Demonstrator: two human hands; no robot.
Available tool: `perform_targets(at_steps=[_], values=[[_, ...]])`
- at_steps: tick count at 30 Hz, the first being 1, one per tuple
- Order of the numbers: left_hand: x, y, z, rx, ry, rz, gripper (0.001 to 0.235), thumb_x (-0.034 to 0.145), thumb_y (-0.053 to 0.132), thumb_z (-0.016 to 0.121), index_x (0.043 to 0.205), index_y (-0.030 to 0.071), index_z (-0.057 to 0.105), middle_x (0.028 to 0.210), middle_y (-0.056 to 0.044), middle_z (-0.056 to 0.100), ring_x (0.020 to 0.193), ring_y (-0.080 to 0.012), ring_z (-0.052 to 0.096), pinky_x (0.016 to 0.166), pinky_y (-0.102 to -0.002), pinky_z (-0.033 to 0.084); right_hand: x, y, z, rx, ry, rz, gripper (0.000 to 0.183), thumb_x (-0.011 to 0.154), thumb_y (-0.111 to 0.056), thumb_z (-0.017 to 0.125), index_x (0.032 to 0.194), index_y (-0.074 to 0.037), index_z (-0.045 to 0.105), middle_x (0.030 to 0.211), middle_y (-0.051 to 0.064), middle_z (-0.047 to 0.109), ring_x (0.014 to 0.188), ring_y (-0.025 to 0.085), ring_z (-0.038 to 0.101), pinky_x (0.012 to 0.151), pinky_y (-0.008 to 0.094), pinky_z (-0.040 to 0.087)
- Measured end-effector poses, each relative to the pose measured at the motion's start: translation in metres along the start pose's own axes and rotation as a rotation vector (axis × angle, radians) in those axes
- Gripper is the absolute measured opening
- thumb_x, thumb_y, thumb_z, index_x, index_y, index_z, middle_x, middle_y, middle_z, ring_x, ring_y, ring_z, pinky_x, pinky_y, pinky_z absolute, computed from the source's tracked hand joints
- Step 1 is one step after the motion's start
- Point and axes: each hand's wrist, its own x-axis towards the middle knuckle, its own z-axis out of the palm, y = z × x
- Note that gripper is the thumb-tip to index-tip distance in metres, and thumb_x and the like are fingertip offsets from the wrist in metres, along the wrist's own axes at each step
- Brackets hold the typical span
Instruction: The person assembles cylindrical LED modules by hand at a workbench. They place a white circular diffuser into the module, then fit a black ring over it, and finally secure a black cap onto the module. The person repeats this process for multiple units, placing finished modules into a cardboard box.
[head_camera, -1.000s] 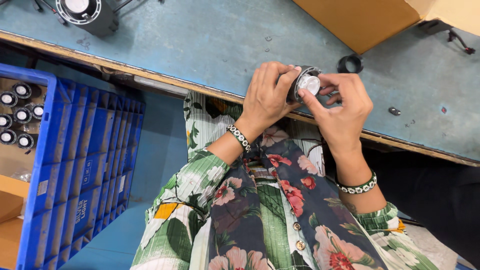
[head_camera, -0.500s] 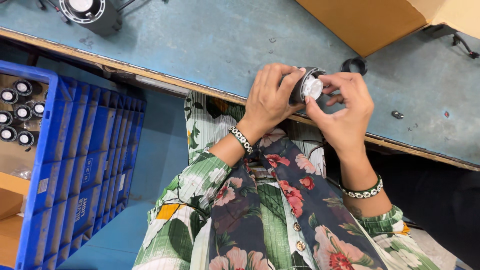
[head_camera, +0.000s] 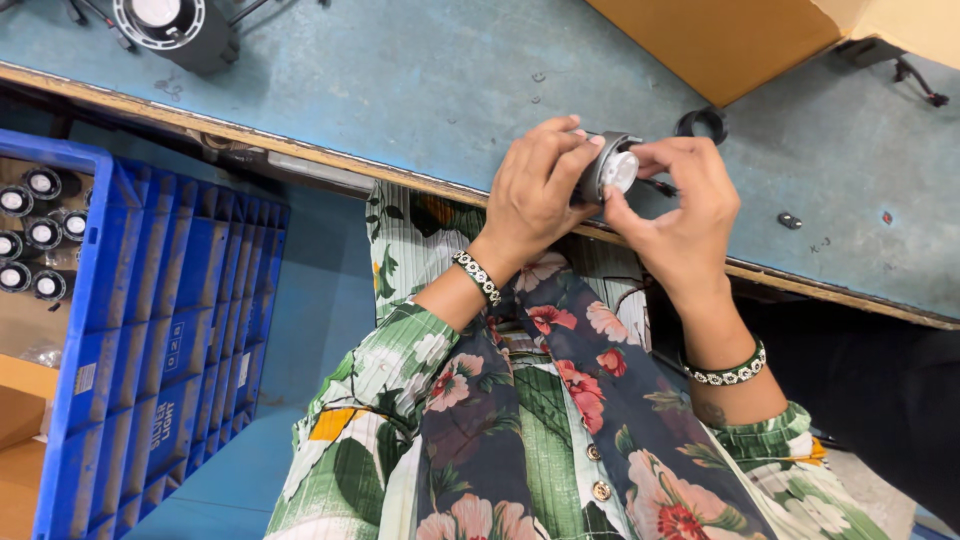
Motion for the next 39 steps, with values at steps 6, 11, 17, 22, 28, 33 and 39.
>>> perform_targets(at_steps=[6, 11, 17, 22, 28, 33, 39], values=[[0.0, 0.0, 0.001, -0.085, -0.023, -0.095, 0.072, 0.068, 0.015, 0.092, 0.129, 0.01, 0.054, 0.124, -0.012, 0.059, 0.119, -0.0319, 0.064, 0.096, -0.041, 0.056, 0.008, 0.0, -0.015, 0.067, -0.047, 0.058, 0.028, 0.091, -0.002, 0.086, 0.114, 0.001, 0.07, 0.109, 0.011, 0.067, 0.093, 0.016, 0.069, 0.085, 0.027, 0.058], [0.0, 0.0, 0.002, -0.048, -0.026, -0.036, 0.075, 0.068, 0.015, 0.094, 0.131, 0.011, 0.054, 0.125, -0.011, 0.059, 0.12, -0.0313, 0.064, 0.097, -0.042, 0.054, 0.004, -0.004, -0.013, 0.115, -0.05, 0.104, 0.034, 0.088, -0.003, 0.086, 0.118, 0.001, 0.068, 0.115, 0.011, 0.067, 0.098, 0.017, 0.072, 0.082, 0.027, 0.06], [-0.002, -0.003, 0.004, -0.039, -0.039, -0.019, 0.076, 0.07, 0.016, 0.095, 0.132, 0.01, 0.054, 0.126, -0.011, 0.058, 0.121, -0.0314, 0.063, 0.096, -0.042, 0.054, 0.003, -0.005, -0.01, 0.099, -0.058, 0.104, 0.036, 0.087, -0.002, 0.087, 0.118, 0.001, 0.069, 0.115, 0.012, 0.067, 0.098, 0.017, 0.071, 0.073, 0.026, 0.059], [-0.002, -0.004, 0.007, -0.036, -0.033, -0.021, 0.075, 0.071, 0.018, 0.096, 0.132, 0.011, 0.052, 0.125, -0.01, 0.058, 0.122, -0.0314, 0.063, 0.096, -0.042, 0.054, 0.005, -0.01, -0.009, 0.094, -0.055, 0.107, 0.035, 0.088, -0.001, 0.087, 0.119, 0.001, 0.07, 0.113, 0.012, 0.065, 0.099, 0.017, 0.071, 0.07, 0.024, 0.06], [-0.003, -0.003, 0.007, -0.022, -0.048, -0.02, 0.076, 0.071, 0.017, 0.096, 0.132, 0.012, 0.051, 0.126, -0.009, 0.058, 0.123, -0.0316, 0.063, 0.097, -0.042, 0.054, 0.005, -0.01, -0.011, 0.125, -0.068, 0.148, 0.035, 0.088, -0.003, 0.088, 0.119, 0.0, 0.071, 0.114, 0.012, 0.064, 0.098, 0.015, 0.072, 0.068, 0.023, 0.061], [-0.003, -0.002, 0.006, -0.013, -0.065, -0.045, 0.078, 0.07, 0.015, 0.096, 0.134, 0.014, 0.05, 0.132, -0.01, 0.055, 0.119, -0.0322, 0.063, 0.095, -0.041, 0.056, 0.005, -0.01, -0.01, 0.118, -0.067, 0.149, 0.035, 0.087, -0.001, 0.087, 0.119, 0.0, 0.071, 0.114, 0.012, 0.063, 0.098, 0.016, 0.071, 0.066, 0.023, 0.061], [-0.002, -0.001, 0.006, -0.049, -0.06, -0.077, 0.079, 0.073, 0.012, 0.096, 0.135, 0.015, 0.047, 0.133, -0.008, 0.053, 0.113, -0.0306, 0.064, 0.09, -0.04, 0.056, 0.004, -0.007, -0.005, 0.159, -0.008, 0.163, 0.037, 0.087, -0.002, 0.087, 0.12, 0.0, 0.07, 0.115, 0.011, 0.061, 0.098, 0.015, 0.069, 0.067, 0.024, 0.058]])
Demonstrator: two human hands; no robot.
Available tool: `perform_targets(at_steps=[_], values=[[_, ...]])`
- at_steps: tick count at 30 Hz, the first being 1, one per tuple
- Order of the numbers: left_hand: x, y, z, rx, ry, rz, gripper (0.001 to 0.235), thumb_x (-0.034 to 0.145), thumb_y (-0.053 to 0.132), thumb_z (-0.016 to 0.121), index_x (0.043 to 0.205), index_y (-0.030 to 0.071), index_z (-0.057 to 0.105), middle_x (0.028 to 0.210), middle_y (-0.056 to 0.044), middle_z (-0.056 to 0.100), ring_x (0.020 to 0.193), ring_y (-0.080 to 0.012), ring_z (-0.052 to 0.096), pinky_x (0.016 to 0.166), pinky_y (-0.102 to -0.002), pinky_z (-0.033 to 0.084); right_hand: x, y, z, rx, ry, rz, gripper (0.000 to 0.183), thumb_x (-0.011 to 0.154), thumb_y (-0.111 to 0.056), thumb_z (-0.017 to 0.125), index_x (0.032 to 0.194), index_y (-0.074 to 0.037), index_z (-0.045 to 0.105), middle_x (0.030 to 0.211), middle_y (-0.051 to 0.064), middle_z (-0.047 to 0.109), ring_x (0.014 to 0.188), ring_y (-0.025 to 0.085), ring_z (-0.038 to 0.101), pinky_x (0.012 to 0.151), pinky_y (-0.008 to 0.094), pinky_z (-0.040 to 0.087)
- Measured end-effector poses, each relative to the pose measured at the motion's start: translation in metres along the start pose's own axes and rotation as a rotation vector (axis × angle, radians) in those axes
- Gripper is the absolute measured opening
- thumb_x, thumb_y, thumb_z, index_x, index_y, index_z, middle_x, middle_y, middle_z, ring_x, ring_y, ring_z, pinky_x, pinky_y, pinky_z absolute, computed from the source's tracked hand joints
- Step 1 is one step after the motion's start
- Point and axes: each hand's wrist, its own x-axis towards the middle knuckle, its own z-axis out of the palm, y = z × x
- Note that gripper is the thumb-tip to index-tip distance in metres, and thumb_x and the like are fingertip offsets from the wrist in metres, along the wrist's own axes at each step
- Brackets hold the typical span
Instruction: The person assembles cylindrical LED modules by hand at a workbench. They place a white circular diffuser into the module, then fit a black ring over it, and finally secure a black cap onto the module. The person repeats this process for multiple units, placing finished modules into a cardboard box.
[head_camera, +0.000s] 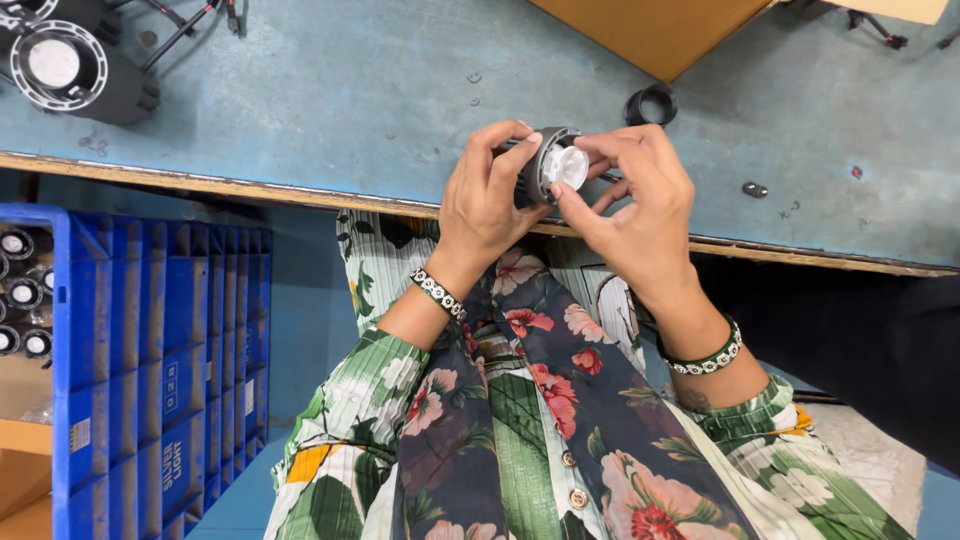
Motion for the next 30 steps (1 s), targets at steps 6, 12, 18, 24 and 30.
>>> perform_targets(at_steps=[6, 12, 18, 24, 30], values=[[0.0, -0.001, 0.0, -0.004, -0.007, 0.022, 0.079, 0.072, 0.011, 0.095, 0.135, 0.013, 0.047, 0.133, -0.01, 0.053, 0.114, -0.0318, 0.064, 0.091, -0.041, 0.056, -0.001, 0.004, -0.002, -0.038, -0.019, -0.005, 0.038, 0.086, -0.003, 0.089, 0.119, 0.0, 0.071, 0.114, 0.011, 0.064, 0.096, 0.015, 0.07, 0.063, 0.022, 0.059], [-0.001, -0.001, 0.0, 0.001, -0.012, 0.013, 0.08, 0.071, 0.012, 0.095, 0.135, 0.014, 0.047, 0.133, -0.01, 0.054, 0.116, -0.0326, 0.063, 0.094, -0.041, 0.055, -0.001, 0.002, -0.001, -0.05, -0.02, -0.003, 0.037, 0.087, -0.003, 0.089, 0.119, 0.0, 0.07, 0.114, 0.011, 0.064, 0.097, 0.014, 0.07, 0.063, 0.022, 0.059], [-0.001, -0.002, 0.0, 0.008, -0.021, 0.024, 0.081, 0.071, 0.013, 0.095, 0.136, 0.014, 0.047, 0.134, -0.011, 0.054, 0.117, -0.0329, 0.062, 0.096, -0.042, 0.055, 0.0, 0.001, -0.001, -0.03, -0.028, -0.011, 0.038, 0.086, -0.002, 0.088, 0.119, -0.001, 0.07, 0.114, 0.011, 0.063, 0.096, 0.015, 0.07, 0.065, 0.023, 0.06], [0.003, 0.002, -0.003, -0.029, -0.043, 0.005, 0.078, 0.076, 0.015, 0.096, 0.136, 0.013, 0.047, 0.137, -0.01, 0.055, 0.117, -0.0319, 0.063, 0.097, -0.04, 0.054, 0.002, -0.001, -0.002, -0.029, -0.045, 0.005, 0.037, 0.088, -0.004, 0.089, 0.12, -0.001, 0.071, 0.114, 0.011, 0.064, 0.098, 0.016, 0.07, 0.065, 0.023, 0.061], [0.02, 0.007, -0.021, -0.194, -0.137, 0.064, 0.081, 0.073, 0.009, 0.092, 0.137, 0.01, 0.043, 0.145, -0.011, 0.056, 0.129, -0.0365, 0.056, 0.111, -0.043, 0.049, 0.005, -0.003, -0.008, -0.062, -0.065, 0.035, 0.034, 0.09, -0.003, 0.086, 0.12, -0.001, 0.071, 0.113, 0.01, 0.065, 0.1, 0.016, 0.073, 0.065, 0.022, 0.061]])
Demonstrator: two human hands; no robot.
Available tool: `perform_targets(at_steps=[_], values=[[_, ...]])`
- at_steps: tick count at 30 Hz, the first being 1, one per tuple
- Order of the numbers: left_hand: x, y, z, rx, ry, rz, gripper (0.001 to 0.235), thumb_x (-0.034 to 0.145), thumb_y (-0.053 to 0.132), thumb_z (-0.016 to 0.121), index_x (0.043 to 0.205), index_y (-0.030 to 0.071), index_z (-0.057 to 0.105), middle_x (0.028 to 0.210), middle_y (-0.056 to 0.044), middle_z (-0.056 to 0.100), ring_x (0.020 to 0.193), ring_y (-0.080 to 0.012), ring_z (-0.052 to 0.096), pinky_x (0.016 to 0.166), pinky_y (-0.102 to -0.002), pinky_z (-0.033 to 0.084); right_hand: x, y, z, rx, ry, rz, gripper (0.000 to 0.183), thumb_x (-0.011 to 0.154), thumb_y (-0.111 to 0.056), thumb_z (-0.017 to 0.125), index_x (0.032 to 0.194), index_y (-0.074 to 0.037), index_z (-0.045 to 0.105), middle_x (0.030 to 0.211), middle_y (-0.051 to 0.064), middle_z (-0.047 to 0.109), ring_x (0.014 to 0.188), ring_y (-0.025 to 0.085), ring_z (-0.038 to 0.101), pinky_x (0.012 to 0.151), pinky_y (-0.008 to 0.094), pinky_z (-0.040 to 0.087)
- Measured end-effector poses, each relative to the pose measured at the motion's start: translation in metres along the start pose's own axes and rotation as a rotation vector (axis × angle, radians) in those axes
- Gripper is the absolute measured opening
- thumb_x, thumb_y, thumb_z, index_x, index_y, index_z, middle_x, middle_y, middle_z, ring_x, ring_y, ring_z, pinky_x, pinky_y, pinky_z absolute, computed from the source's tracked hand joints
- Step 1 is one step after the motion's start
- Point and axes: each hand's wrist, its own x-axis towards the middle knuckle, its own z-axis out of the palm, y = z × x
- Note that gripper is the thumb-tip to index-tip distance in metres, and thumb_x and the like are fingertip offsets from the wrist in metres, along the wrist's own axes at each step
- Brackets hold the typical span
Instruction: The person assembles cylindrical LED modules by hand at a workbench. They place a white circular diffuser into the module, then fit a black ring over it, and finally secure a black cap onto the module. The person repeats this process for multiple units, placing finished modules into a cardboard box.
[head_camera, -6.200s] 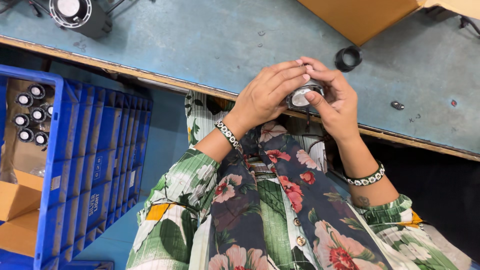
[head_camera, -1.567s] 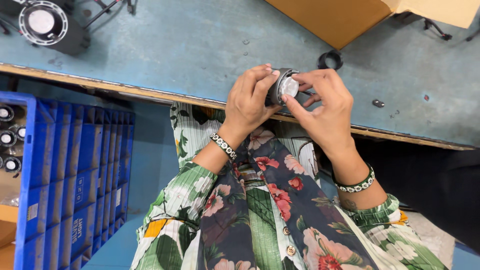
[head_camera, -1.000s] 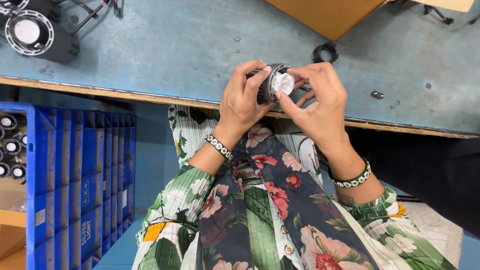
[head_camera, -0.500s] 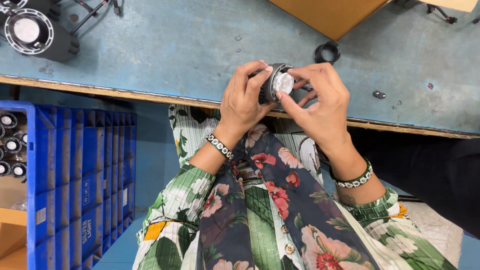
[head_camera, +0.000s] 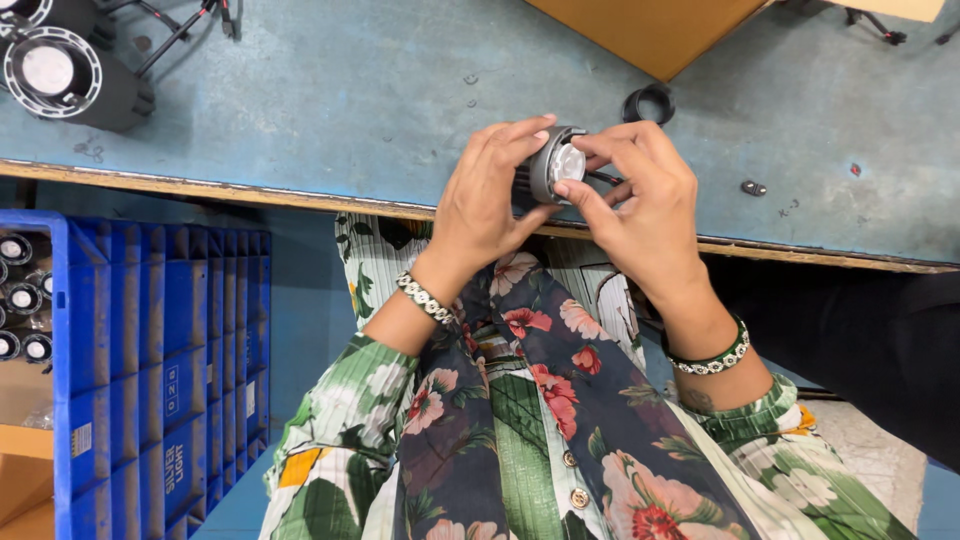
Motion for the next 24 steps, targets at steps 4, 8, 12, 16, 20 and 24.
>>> perform_targets(at_steps=[4, 8, 12, 16, 20, 24], values=[[0.009, 0.002, -0.018, -0.084, -0.148, -0.154, 0.083, 0.07, 0.01, 0.093, 0.141, 0.009, 0.049, 0.134, -0.013, 0.056, 0.126, -0.0369, 0.055, 0.107, -0.044, 0.05, -0.001, -0.004, 0.0, -0.01, -0.02, -0.056, 0.035, 0.088, -0.003, 0.085, 0.12, -0.001, 0.071, 0.117, 0.011, 0.064, 0.101, 0.017, 0.07, 0.071, 0.024, 0.06], [0.014, -0.001, -0.025, -0.01, -0.243, -0.169, 0.077, 0.068, 0.016, 0.094, 0.134, 0.008, 0.055, 0.124, -0.018, 0.051, 0.118, -0.0386, 0.054, 0.099, -0.044, 0.049, -0.003, -0.012, 0.008, -0.04, -0.054, -0.131, 0.034, 0.089, -0.003, 0.083, 0.121, -0.003, 0.069, 0.118, 0.012, 0.064, 0.099, 0.021, 0.069, 0.075, 0.026, 0.061], [0.008, -0.001, -0.023, 0.002, -0.146, -0.05, 0.069, 0.077, 0.016, 0.09, 0.133, 0.008, 0.052, 0.132, -0.012, 0.057, 0.125, -0.0371, 0.052, 0.109, -0.044, 0.046, -0.006, -0.019, 0.009, -0.278, -0.062, -0.264, 0.038, 0.08, -0.01, 0.087, 0.115, -0.005, 0.071, 0.108, 0.01, 0.065, 0.096, 0.031, 0.065, 0.08, 0.039, 0.055], [-0.001, -0.001, -0.016, 0.025, -0.111, -0.085, 0.069, 0.075, 0.017, 0.09, 0.132, 0.006, 0.053, 0.126, -0.011, 0.06, 0.12, -0.0369, 0.052, 0.107, -0.044, 0.045, -0.007, -0.019, 0.006, -0.275, -0.099, -0.325, 0.037, 0.083, -0.011, 0.085, 0.118, -0.005, 0.071, 0.111, 0.009, 0.067, 0.098, 0.031, 0.064, 0.082, 0.039, 0.053], [-0.005, -0.001, -0.011, 0.053, -0.074, -0.064, 0.067, 0.077, 0.016, 0.089, 0.132, 0.005, 0.052, 0.124, -0.011, 0.06, 0.119, -0.036, 0.054, 0.107, -0.045, 0.045, -0.007, -0.013, 0.007, -0.27, -0.094, -0.332, 0.035, 0.086, -0.011, 0.086, 0.117, -0.004, 0.071, 0.11, 0.01, 0.067, 0.095, 0.03, 0.062, 0.08, 0.039, 0.052], [-0.01, 0.001, -0.007, -0.045, -0.066, -0.117, 0.064, 0.08, 0.01, 0.085, 0.133, 0.005, 0.05, 0.126, -0.014, 0.057, 0.121, -0.0357, 0.06, 0.103, -0.042, 0.05, -0.015, -0.008, 0.014, -0.232, -0.028, -0.354, 0.037, 0.089, -0.008, 0.087, 0.12, -0.002, 0.069, 0.112, 0.012, 0.065, 0.101, 0.032, 0.062, 0.086, 0.04, 0.052]])
